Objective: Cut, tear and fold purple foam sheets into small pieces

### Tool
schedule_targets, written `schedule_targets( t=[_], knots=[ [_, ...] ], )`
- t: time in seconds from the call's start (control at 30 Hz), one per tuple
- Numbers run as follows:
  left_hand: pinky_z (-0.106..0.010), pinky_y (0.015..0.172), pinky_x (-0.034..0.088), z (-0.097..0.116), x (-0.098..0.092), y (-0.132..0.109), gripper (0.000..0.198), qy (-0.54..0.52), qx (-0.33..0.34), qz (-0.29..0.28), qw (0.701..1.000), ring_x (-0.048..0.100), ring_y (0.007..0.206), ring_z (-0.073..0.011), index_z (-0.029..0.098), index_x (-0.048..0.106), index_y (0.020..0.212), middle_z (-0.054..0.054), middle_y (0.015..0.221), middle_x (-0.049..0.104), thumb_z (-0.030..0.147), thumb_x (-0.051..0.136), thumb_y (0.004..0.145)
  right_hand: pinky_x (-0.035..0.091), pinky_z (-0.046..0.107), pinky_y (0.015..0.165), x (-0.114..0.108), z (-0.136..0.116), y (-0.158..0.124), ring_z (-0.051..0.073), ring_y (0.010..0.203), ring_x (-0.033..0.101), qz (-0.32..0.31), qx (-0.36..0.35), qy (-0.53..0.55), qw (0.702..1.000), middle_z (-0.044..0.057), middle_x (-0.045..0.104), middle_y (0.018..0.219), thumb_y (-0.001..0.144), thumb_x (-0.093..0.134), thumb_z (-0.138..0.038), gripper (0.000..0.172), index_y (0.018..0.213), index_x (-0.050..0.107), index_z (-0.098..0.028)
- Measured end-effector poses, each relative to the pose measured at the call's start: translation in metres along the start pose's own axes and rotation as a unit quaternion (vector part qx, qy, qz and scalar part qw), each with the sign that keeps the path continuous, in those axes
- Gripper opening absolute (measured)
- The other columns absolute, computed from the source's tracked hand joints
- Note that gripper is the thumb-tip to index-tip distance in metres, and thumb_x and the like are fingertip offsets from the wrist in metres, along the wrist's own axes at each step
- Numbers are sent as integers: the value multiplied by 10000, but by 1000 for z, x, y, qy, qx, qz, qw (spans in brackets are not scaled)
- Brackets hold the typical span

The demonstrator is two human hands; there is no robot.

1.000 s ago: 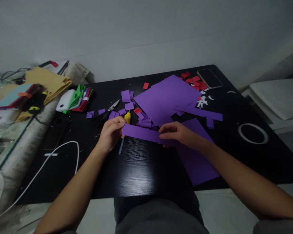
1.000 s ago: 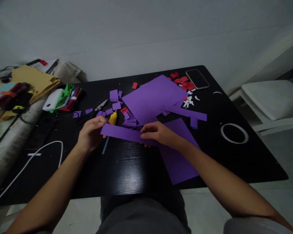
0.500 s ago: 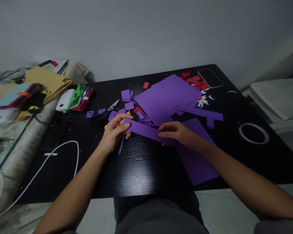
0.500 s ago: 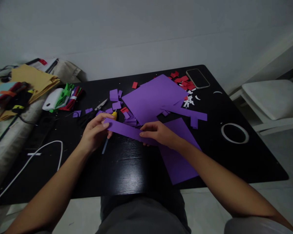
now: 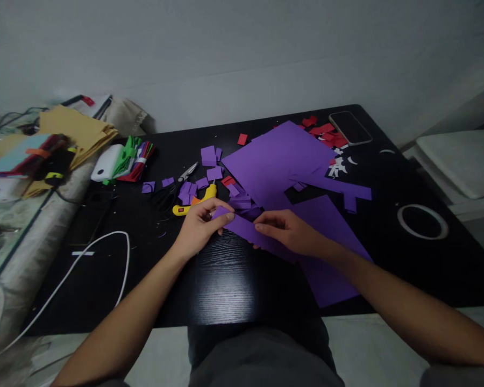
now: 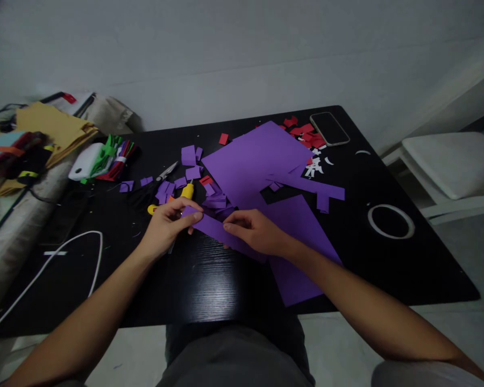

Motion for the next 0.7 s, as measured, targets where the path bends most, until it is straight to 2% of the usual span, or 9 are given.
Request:
schedule_targets(
  t=[0.1, 0.27, 0.37, 0.5, 0.7],
  knots=[
    [-203, 534, 456, -2, 10, -4, 200, -21, -18, -25, 999, 558, 516, -76, 173, 739, 899, 26, 686, 647, 322, 832, 803, 539, 329, 784, 3, 2, 1, 189, 782, 717, 27, -19, -10, 999, 24, 762, 813, 916, 684, -385, 209, 884, 728, -183],
    [-229, 540, 489, -7, 25, -9, 230, -63, -56, -62, 995, 602, 541, -108, 154, 725, 911, 7, 714, 668, 335, 820, 804, 526, 337, 754, 7, 5, 0, 194, 772, 694, 32, -8, 5, 999, 36, 747, 805, 922, 659, -407, 235, 896, 706, -179],
    [-229, 522, 472, -7, 30, -9, 226, -47, -50, -45, 997, 580, 532, -104, 140, 716, 833, 0, 698, 659, 340, 813, 795, 488, 310, 708, 8, 7, 1, 170, 728, 647, 47, -6, 7, 999, 13, 702, 763, 892, 686, -399, 221, 920, 677, -179],
    [-232, 521, 449, -7, 31, -10, 250, -21, -52, -17, 998, 536, 506, -95, 142, 692, 739, 3, 647, 637, 360, 807, 781, 402, 278, 638, 8, 8, 3, 129, 647, 541, 70, -19, -6, 997, -34, 596, 689, 825, 735, -368, 209, 848, 634, -187],
    [-238, 517, 434, -7, 27, -11, 223, -17, -38, 10, 999, 536, 497, -106, 151, 698, 703, 6, 602, 638, 336, 804, 767, 421, 290, 677, 9, 9, 3, 136, 680, 545, 50, -15, -9, 999, -18, 601, 731, 806, 706, -327, 159, 791, 622, -192]
  ],
)
Point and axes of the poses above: each hand's wrist, its own y-axis towards the middle knuckle, its own x-axis out of the palm, z = x × y, the point moved 3 cm from there along y, towards the middle knuckle
